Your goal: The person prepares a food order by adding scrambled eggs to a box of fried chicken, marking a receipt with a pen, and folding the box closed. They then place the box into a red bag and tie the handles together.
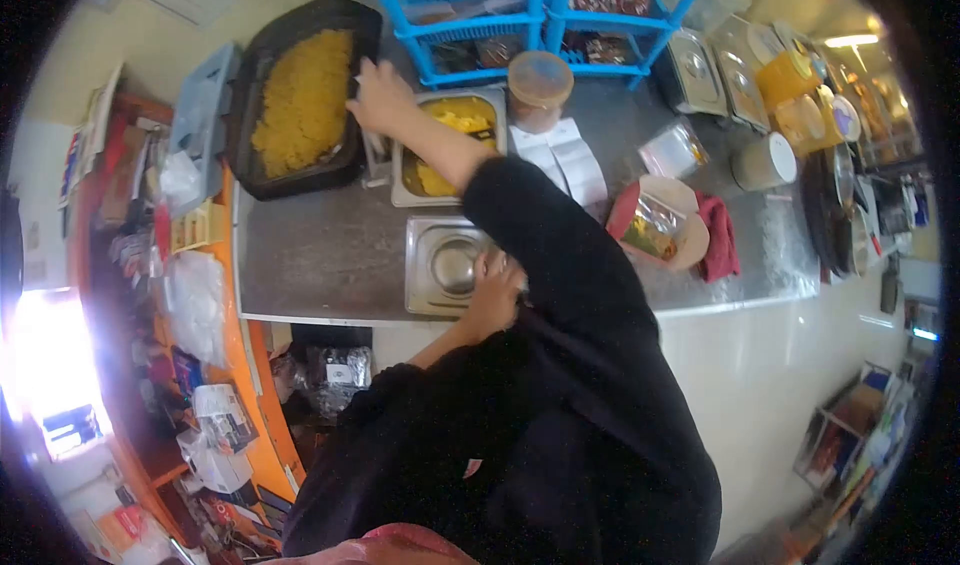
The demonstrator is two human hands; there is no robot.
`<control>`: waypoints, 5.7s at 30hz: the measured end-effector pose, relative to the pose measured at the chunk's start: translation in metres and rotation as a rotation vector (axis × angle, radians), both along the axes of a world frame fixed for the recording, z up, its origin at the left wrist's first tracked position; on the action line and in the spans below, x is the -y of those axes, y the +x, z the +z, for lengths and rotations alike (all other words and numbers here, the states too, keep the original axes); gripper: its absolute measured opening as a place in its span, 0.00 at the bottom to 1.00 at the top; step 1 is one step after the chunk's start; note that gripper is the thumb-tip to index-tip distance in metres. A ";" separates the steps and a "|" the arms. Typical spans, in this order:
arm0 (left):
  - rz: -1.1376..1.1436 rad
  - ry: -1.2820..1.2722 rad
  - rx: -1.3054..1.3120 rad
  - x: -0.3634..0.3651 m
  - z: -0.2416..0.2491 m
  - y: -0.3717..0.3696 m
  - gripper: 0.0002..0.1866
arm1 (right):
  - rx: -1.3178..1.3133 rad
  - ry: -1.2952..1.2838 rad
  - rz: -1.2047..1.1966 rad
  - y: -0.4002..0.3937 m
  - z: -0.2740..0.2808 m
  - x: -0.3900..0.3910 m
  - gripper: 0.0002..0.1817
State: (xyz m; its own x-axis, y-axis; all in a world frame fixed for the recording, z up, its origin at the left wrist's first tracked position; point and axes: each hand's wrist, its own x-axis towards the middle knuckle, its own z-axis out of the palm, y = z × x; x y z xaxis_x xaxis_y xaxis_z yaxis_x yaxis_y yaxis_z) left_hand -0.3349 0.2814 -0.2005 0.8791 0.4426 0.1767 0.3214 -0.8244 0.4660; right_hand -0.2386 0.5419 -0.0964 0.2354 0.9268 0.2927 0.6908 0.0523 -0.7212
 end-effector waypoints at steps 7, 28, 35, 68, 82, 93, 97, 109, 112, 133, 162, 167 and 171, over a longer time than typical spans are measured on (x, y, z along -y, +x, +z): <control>0.108 -0.290 0.060 0.004 0.004 0.001 0.33 | -0.012 -0.013 -0.112 0.007 -0.021 -0.056 0.25; 0.076 -0.192 0.023 -0.016 0.024 0.009 0.49 | -0.796 0.169 -0.588 0.008 -0.105 0.360 0.08; 0.073 -0.185 -0.009 -0.015 0.024 0.010 0.50 | -0.320 0.239 -0.688 0.017 -0.125 0.354 0.09; 0.015 -0.035 -0.037 -0.002 -0.001 0.000 0.38 | -0.236 0.050 -0.113 0.022 0.088 0.087 0.24; -0.090 -0.231 0.134 -0.021 0.001 0.009 0.30 | 0.107 0.396 -0.066 -0.026 0.065 0.121 0.27; -0.478 -0.871 0.457 -0.047 0.059 0.151 0.43 | -0.240 0.340 -1.062 0.099 -0.062 0.414 0.47; -0.550 -1.301 0.388 -0.055 0.059 0.186 0.40 | -0.473 0.487 -0.759 0.108 -0.064 0.404 0.48; -0.343 -0.706 0.243 -0.044 0.048 0.205 0.37 | -0.034 0.247 -0.586 0.158 -0.046 0.410 0.27; -0.316 -0.554 0.424 -0.043 0.061 0.213 0.27 | -0.151 0.289 -0.595 0.158 -0.048 0.406 0.21; -0.521 -0.383 0.463 -0.052 0.081 0.204 0.12 | -0.453 0.196 -0.763 0.147 -0.015 0.385 0.08; -0.581 -0.591 0.198 -0.063 0.113 0.212 0.09 | -0.294 0.295 -1.041 0.137 -0.030 0.371 0.07; -0.528 -0.605 0.104 -0.057 0.118 0.211 0.10 | -0.429 0.366 -0.954 0.139 -0.033 0.377 0.06; -0.446 -0.618 0.067 -0.049 0.116 0.208 0.11 | -0.453 0.385 -0.963 0.136 -0.034 0.379 0.06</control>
